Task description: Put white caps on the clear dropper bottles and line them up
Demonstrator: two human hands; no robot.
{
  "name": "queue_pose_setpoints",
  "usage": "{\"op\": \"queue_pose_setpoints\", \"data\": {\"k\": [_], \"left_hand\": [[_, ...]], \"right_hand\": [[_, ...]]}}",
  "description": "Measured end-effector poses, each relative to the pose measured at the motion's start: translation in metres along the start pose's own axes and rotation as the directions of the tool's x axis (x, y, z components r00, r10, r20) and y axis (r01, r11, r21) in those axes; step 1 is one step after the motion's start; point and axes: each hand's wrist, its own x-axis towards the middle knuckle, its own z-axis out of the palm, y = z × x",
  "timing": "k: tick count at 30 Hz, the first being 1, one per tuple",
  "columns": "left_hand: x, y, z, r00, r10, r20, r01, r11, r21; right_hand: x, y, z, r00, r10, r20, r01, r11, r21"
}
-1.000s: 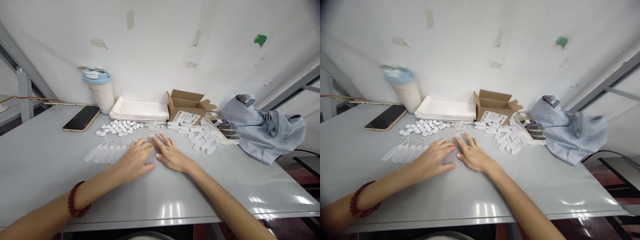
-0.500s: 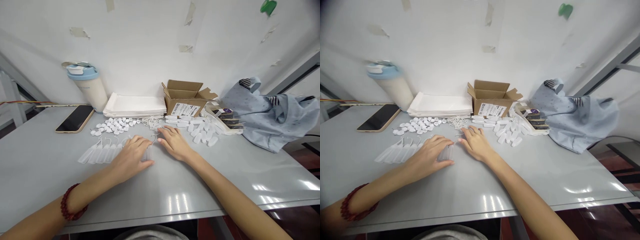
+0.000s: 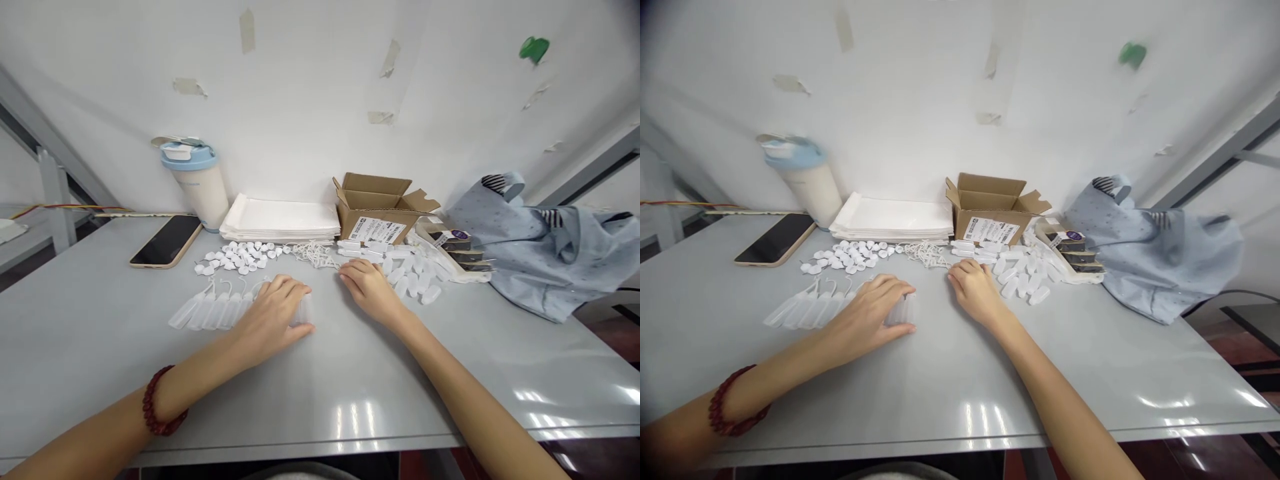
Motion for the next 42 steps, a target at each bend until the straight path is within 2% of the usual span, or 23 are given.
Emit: {"op": "queue_pose_setpoints", "data": {"k": [7, 11, 17, 25, 38, 42], "left_hand": [[-0.001, -0.005, -0.009, 1.0, -0.002, 0.007, 0.002, 1.0, -0.012], [-0.001, -0.006, -0.011, 0.999, 0.033, 0.022, -0.032, 0.999, -0.015], [-0.003, -0.003, -0.008, 0.985, 0.155, 0.08, -0.159, 0.986, 0.042], [-0.002, -0.004, -0.006, 0.989, 0.122, 0.078, -0.128, 0.989, 0.07], [-0.001, 0.001, -0.01, 0.99, 0.13, 0.062, -0.131, 0.991, 0.021], [-0.002, 0.002, -0.009, 0.989, 0.137, 0.061, -0.139, 0.99, 0.033]], "right_hand": [[-0.003, 0.011, -0.005, 0.996, 0.018, -0.092, -0.01, 0.996, 0.086], [-0.005, 0.014, -0.001, 0.997, 0.0, -0.079, 0.009, 0.993, 0.114], [-0.007, 0.007, 0.006, 0.999, -0.026, -0.039, 0.03, 0.995, 0.094], [-0.007, 0.005, 0.006, 0.999, -0.024, -0.032, 0.028, 0.987, 0.158], [-0.008, 0.006, 0.005, 0.982, 0.191, -0.019, -0.185, 0.97, 0.159], [-0.008, 0.003, 0.003, 0.979, 0.202, 0.012, -0.202, 0.969, 0.14]]}}
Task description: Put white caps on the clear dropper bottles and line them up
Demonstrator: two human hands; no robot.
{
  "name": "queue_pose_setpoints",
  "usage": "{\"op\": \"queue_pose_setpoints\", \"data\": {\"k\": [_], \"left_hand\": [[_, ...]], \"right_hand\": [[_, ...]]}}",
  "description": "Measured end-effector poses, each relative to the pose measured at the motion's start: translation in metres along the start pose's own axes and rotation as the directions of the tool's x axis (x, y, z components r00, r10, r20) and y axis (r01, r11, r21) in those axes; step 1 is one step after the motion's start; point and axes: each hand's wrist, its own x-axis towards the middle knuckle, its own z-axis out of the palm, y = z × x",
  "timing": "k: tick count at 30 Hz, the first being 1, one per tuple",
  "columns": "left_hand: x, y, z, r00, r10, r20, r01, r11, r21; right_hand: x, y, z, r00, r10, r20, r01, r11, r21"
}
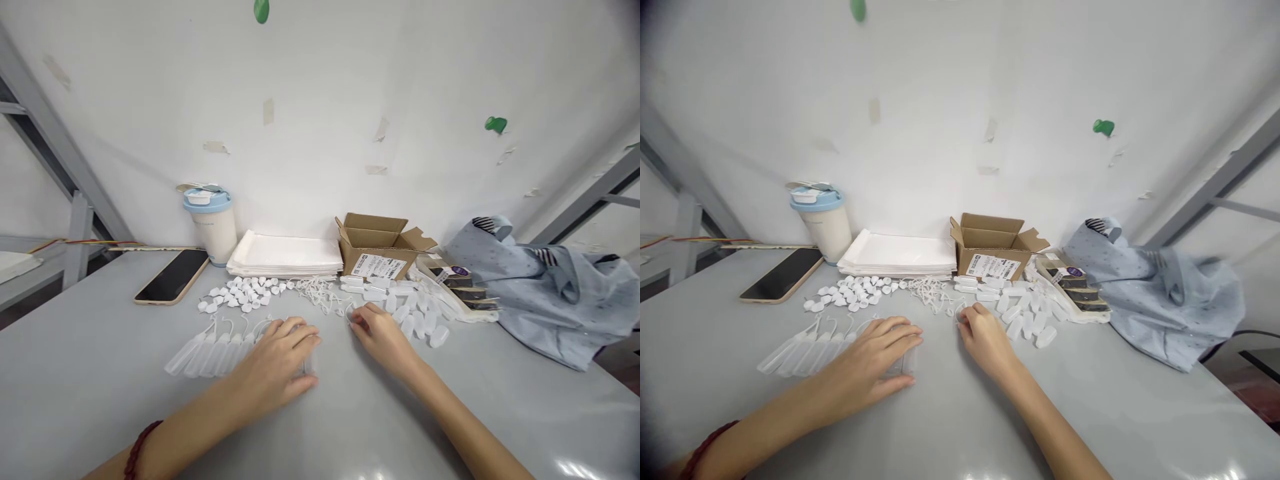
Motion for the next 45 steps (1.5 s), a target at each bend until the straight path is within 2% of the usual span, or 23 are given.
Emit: {"op": "queue_pose_setpoints", "data": {"k": [9, 15, 18, 22, 26, 30, 35, 38, 41, 43, 45], "left_hand": [[0.0, -0.006, 0.005, 0.989, -0.017, -0.146, 0.024, 0.999, 0.046], [0.001, -0.009, 0.011, 0.958, -0.031, -0.284, 0.037, 0.999, 0.014], [0.001, -0.008, 0.009, 0.952, -0.027, -0.304, 0.029, 1.0, 0.002], [0.003, -0.007, 0.006, 0.95, -0.014, -0.312, 0.013, 1.0, -0.006], [0.004, -0.006, 0.004, 0.942, -0.023, -0.336, 0.013, 0.999, -0.032], [0.003, -0.003, 0.003, 0.95, -0.02, -0.312, -0.003, 0.997, -0.074], [0.003, -0.003, 0.002, 0.934, 0.047, -0.354, -0.093, 0.989, -0.112], [0.003, -0.006, 0.006, 0.932, 0.054, -0.357, -0.109, 0.985, -0.136], [0.003, -0.01, 0.011, 0.931, 0.05, -0.363, -0.11, 0.983, -0.148], [0.003, -0.012, 0.012, 0.931, 0.042, -0.363, -0.107, 0.981, -0.162], [0.002, -0.012, 0.011, 0.936, 0.023, -0.352, -0.095, 0.977, -0.189]], "right_hand": [[0.002, -0.006, 0.006, 0.998, 0.047, -0.031, -0.047, 0.999, -0.009], [0.0, -0.007, 0.007, 0.997, 0.081, -0.008, -0.081, 0.993, -0.088], [-0.003, -0.01, 0.005, 0.996, 0.07, -0.054, -0.072, 0.996, -0.047], [-0.01, -0.024, -0.002, 0.987, -0.034, -0.156, 0.057, 0.988, 0.143], [-0.024, -0.045, -0.005, 0.956, -0.22, -0.192, 0.271, 0.912, 0.307], [-0.039, -0.061, -0.002, 0.894, -0.389, -0.22, 0.444, 0.83, 0.338], [-0.048, -0.07, -0.001, 0.847, -0.463, -0.261, 0.529, 0.787, 0.319], [-0.046, -0.067, -0.007, 0.867, -0.428, -0.255, 0.495, 0.799, 0.342], [-0.035, -0.053, -0.021, 0.92, -0.331, -0.211, 0.382, 0.876, 0.293], [-0.025, -0.037, -0.033, 0.973, -0.183, -0.14, 0.205, 0.964, 0.17], [-0.015, -0.019, -0.045, 0.997, 0.049, -0.06, -0.05, 0.999, -0.021]]}}
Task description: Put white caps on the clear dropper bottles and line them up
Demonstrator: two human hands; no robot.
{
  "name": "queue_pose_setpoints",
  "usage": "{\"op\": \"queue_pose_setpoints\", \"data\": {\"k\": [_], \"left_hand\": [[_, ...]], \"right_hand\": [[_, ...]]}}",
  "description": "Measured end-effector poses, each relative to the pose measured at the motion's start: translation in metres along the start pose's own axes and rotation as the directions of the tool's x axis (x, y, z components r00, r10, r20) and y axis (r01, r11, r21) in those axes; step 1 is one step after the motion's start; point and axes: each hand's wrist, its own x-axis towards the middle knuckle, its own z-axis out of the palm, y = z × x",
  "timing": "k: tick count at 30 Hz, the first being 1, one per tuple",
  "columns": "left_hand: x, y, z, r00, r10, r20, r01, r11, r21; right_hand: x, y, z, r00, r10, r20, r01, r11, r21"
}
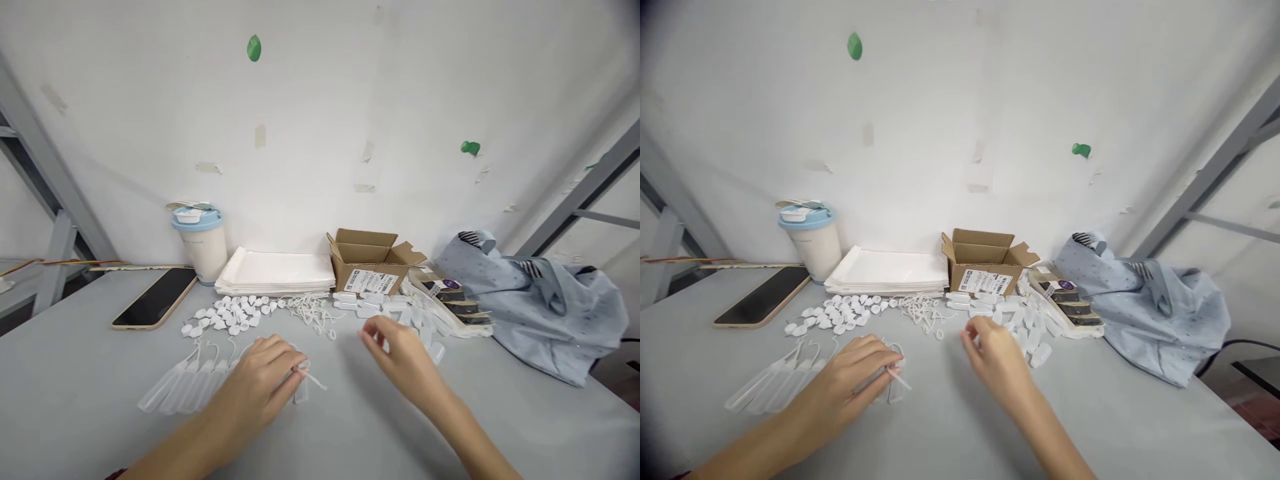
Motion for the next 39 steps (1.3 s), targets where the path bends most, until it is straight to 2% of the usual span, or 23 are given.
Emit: {"op": "queue_pose_setpoints", "data": {"k": [2, 5, 9, 15, 22, 25, 27, 29, 32, 35, 39], "left_hand": [[0.0, 0.001, -0.002, 1.0, -0.031, 0.008, 0.031, 0.999, -0.022], [-0.001, 0.002, -0.004, 0.998, -0.061, 0.01, 0.061, 0.997, -0.04], [0.0, 0.004, -0.005, 0.999, -0.051, -0.019, 0.05, 0.998, -0.045], [0.003, 0.008, -0.011, 0.998, -0.051, -0.022, 0.05, 0.998, -0.041], [0.0, 0.008, -0.007, 0.996, -0.078, -0.044, 0.075, 0.995, -0.071], [0.001, 0.009, -0.008, 0.992, -0.117, -0.038, 0.113, 0.989, -0.098], [0.002, 0.011, -0.011, 0.985, -0.171, -0.026, 0.166, 0.977, -0.136], [0.004, 0.013, -0.014, 0.97, -0.242, -0.007, 0.236, 0.953, -0.187], [0.008, 0.018, -0.017, 0.934, -0.354, 0.043, 0.353, 0.901, -0.251], [0.01, 0.023, -0.017, 0.902, -0.424, 0.081, 0.428, 0.85, -0.306], [0.009, 0.029, -0.013, 0.901, -0.41, 0.142, 0.433, 0.82, -0.373]], "right_hand": [[0.009, 0.016, -0.008, 0.967, 0.254, -0.009, -0.25, 0.942, -0.225], [0.017, 0.032, -0.012, 0.911, 0.412, -0.03, -0.391, 0.834, -0.389], [0.021, 0.041, -0.006, 0.885, 0.466, -0.023, -0.422, 0.778, -0.465], [0.024, 0.039, 0.0, 0.861, 0.507, 0.04, -0.45, 0.796, -0.404], [0.025, 0.041, 0.001, 0.838, 0.543, -0.052, -0.534, 0.797, -0.283], [0.023, 0.041, -0.003, 0.852, 0.512, -0.111, -0.523, 0.843, -0.129], [0.02, 0.036, -0.006, 0.871, 0.468, -0.146, -0.469, 0.882, 0.03], [0.016, 0.025, -0.007, 0.911, 0.389, -0.136, -0.352, 0.905, 0.238], [0.005, 0.001, -0.001, 0.98, 0.194, -0.045, -0.146, 0.854, 0.5], [-0.008, -0.022, 0.013, 0.999, 0.038, -0.02, -0.021, 0.836, 0.548], [-0.022, -0.04, 0.029, 0.986, -0.163, -0.045, 0.163, 0.853, 0.495]]}}
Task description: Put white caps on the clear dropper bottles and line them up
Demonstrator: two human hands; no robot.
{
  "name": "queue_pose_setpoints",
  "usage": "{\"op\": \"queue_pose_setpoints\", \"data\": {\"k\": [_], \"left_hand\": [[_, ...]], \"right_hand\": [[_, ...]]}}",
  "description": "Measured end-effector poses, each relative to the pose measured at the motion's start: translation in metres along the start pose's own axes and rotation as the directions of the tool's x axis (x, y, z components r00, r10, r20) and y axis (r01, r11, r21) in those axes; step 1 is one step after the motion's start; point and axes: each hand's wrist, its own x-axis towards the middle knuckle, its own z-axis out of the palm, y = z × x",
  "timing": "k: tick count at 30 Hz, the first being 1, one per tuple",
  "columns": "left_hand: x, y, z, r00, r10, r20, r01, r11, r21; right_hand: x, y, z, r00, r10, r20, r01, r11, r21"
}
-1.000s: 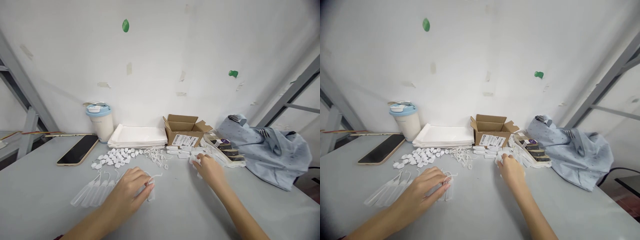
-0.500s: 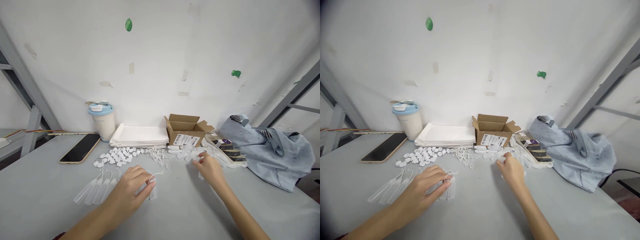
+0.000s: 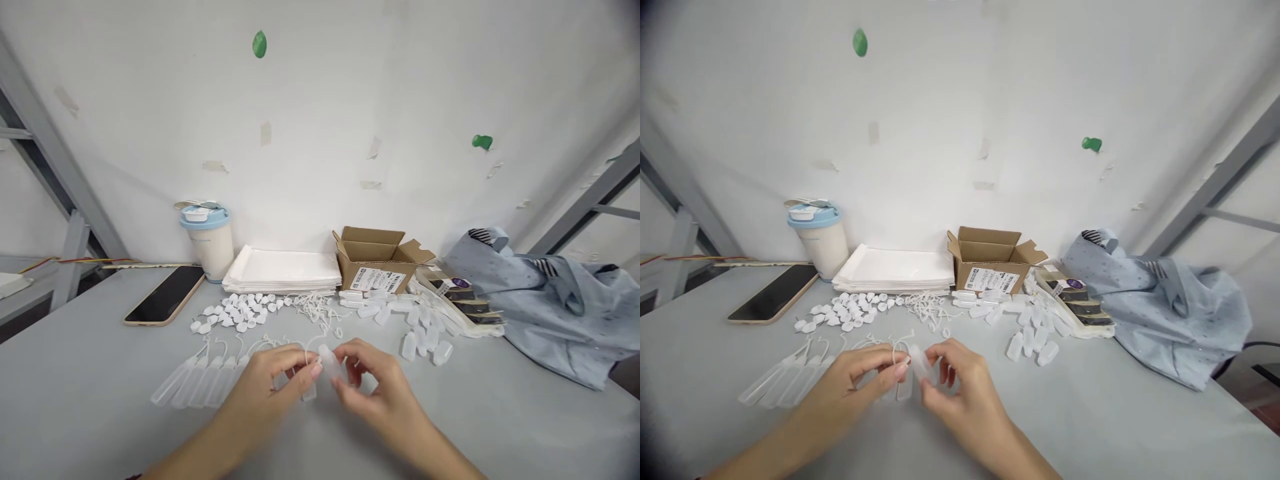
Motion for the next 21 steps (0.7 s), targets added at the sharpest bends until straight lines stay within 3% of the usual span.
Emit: {"op": "queue_pose_setpoints", "data": {"k": [4, 9, 16, 21], "left_hand": [[-0.0027, -0.0003, 0.0048, 1.0, -0.008, -0.003, 0.008, 1.0, -0.023], [-0.0036, 0.0006, 0.0033, 0.999, 0.012, -0.047, -0.012, 1.0, -0.018], [-0.0045, -0.0034, 0.0057, 0.989, 0.131, -0.072, -0.129, 0.991, 0.033], [-0.0042, -0.006, 0.0054, 0.983, 0.165, -0.079, -0.163, 0.986, 0.031]], "right_hand": [[-0.0047, -0.003, 0.0044, 0.993, -0.119, 0.0, 0.119, 0.992, -0.03], [-0.0036, -0.0034, 0.0018, 0.985, -0.17, -0.014, 0.169, 0.984, -0.057], [-0.0057, -0.003, 0.0048, 0.954, -0.3, 0.004, 0.299, 0.948, -0.111], [-0.0074, 0.0007, 0.0027, 0.925, -0.38, 0.009, 0.366, 0.883, -0.292]]}}
